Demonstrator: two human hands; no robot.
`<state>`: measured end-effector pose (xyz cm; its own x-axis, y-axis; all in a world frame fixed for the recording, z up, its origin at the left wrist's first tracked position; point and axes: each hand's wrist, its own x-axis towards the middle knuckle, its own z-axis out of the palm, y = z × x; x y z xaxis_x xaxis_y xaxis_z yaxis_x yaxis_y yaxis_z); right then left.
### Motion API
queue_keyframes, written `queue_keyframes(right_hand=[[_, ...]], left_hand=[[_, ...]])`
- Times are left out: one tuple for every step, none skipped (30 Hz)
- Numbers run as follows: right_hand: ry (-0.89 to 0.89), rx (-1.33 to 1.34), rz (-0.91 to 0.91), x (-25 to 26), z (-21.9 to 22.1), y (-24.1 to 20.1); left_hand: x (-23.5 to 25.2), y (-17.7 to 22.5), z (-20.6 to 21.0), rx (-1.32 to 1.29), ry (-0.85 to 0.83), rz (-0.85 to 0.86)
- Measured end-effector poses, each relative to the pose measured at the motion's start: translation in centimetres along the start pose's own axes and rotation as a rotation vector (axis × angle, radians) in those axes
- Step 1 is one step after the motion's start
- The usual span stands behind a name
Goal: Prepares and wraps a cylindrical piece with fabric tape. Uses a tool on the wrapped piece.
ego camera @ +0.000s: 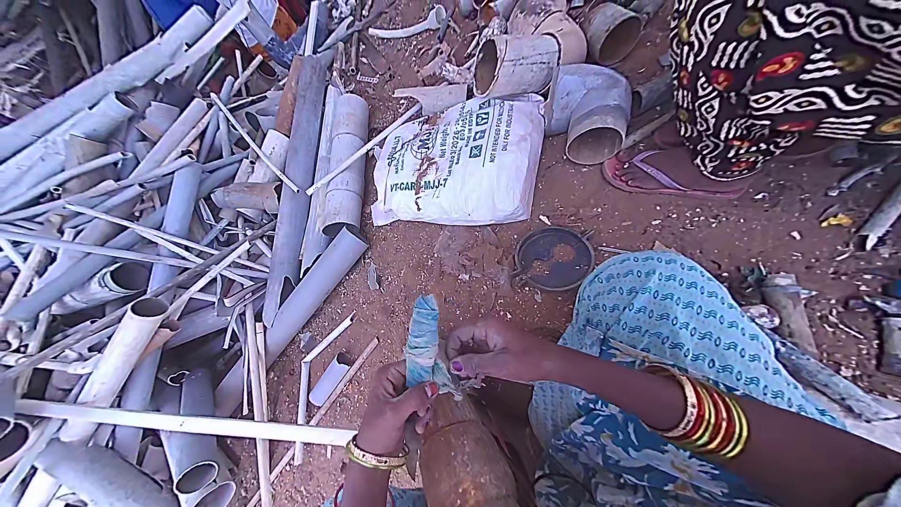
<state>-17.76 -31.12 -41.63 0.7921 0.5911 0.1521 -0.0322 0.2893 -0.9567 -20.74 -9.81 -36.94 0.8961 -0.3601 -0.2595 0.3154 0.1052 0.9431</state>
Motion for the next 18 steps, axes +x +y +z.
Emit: queue_keyframes(right_hand=[[0.000, 0.021, 0.015, 0.0, -0.2, -0.1], [0.001, 0.057, 0.033, 0.1, -0.3, -0.1], [0.001, 0.088, 0.037, 0.1, -0.5, -0.1], [0.000, 0.097, 0.031, 0.1, -0.5, -0.1], [-0.001, 0.084, 0.022, 0.1, -0.5, -0.1], [-0.003, 0.064, 0.005, 0.0, -0.3, -0.1], [-0.005, 0.042, -0.011, 0.0, 0.1, 0.0], [-0.006, 0.026, -0.026, 0.0, 0.4, 0.1], [-0.001, 0.015, -0.044, 0.0, 0.8, 0.3], [0.007, 0.007, -0.060, 0.0, 1.1, 0.6], [0.012, 0.005, -0.070, 0.0, 1.2, 0.7], [0.017, 0.007, -0.071, 0.0, 1.2, 0.7], [0.018, 0.012, -0.067, 0.0, 1.0, 0.6], [0.013, 0.008, -0.071, -0.1, 0.8, 0.5], [0.002, -0.003, -0.089, -0.1, 0.6, 0.4], [-0.001, -0.019, -0.114, 0.0, 0.4, 0.3], [0.007, -0.037, -0.143, 0.0, 0.4, 0.4], [0.020, -0.040, -0.160, 0.1, 0.4, 0.4]], left_hand=[[0.0, 0.1, -0.1, -0.006, -0.004, 0.006], [-0.1, 0.1, -0.1, -0.008, -0.004, 0.015], [-0.1, 0.2, -0.2, -0.008, -0.002, 0.024], [-0.1, 0.2, -0.3, -0.009, 0.002, 0.027], [-0.1, 0.2, -0.3, -0.010, 0.008, 0.026], [0.0, 0.2, -0.3, -0.010, 0.016, 0.023], [0.0, 0.2, -0.2, -0.009, 0.025, 0.018], [0.0, 0.1, -0.1, -0.002, 0.029, 0.010], [0.0, 0.1, 0.0, 0.003, 0.031, 0.001], [0.0, 0.0, 0.1, 0.010, 0.025, -0.007], [0.0, 0.0, 0.1, 0.015, 0.019, -0.014], [0.0, 0.0, 0.1, 0.017, 0.014, -0.016], [0.0, 0.0, 0.0, 0.019, 0.007, -0.015], [0.0, 0.0, -0.1, 0.019, 0.001, -0.012], [0.1, 0.1, -0.1, 0.022, -0.001, -0.011], [0.0, 0.1, -0.2, 0.022, -0.002, -0.011], [0.0, 0.2, -0.1, 0.016, -0.004, -0.013], [0.0, 0.4, -0.1, 0.018, -0.001, -0.014]])
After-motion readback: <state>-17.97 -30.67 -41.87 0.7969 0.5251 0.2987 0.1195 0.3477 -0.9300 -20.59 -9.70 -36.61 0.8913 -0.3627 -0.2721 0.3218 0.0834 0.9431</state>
